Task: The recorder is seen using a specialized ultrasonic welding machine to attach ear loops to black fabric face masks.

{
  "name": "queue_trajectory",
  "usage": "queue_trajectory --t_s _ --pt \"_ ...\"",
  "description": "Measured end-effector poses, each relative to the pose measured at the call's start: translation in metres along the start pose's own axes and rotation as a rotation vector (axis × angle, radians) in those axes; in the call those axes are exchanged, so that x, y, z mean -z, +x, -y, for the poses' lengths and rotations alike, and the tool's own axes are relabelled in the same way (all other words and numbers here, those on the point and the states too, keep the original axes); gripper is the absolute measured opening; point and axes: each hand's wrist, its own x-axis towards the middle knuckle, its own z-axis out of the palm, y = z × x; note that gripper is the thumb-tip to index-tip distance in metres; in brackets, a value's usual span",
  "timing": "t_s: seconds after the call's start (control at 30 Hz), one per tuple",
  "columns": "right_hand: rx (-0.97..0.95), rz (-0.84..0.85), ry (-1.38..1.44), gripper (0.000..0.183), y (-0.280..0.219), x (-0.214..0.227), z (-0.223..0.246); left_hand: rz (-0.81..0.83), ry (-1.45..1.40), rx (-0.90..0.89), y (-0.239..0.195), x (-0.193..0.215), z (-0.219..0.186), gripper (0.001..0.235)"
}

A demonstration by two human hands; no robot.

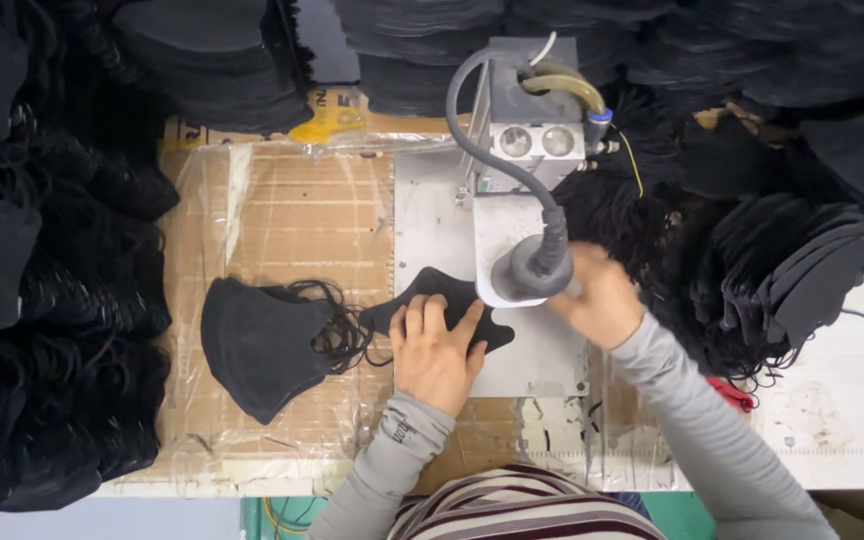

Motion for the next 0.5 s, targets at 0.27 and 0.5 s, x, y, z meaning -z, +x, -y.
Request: queue_trajectory --t_s 0.27,0.5 --pt "-0.154 0.130 0.106 0.031 -0.006 -0.038 0.009 -0.001 0.009 0.005 -0.001 -0.004 0.006 0.054" --pt "-0.082 0.163 -0.073 0.022 -0.007 -0.057 -0.007 -0.015 0.005 0.010 0.000 -0.005 0.009 0.054"
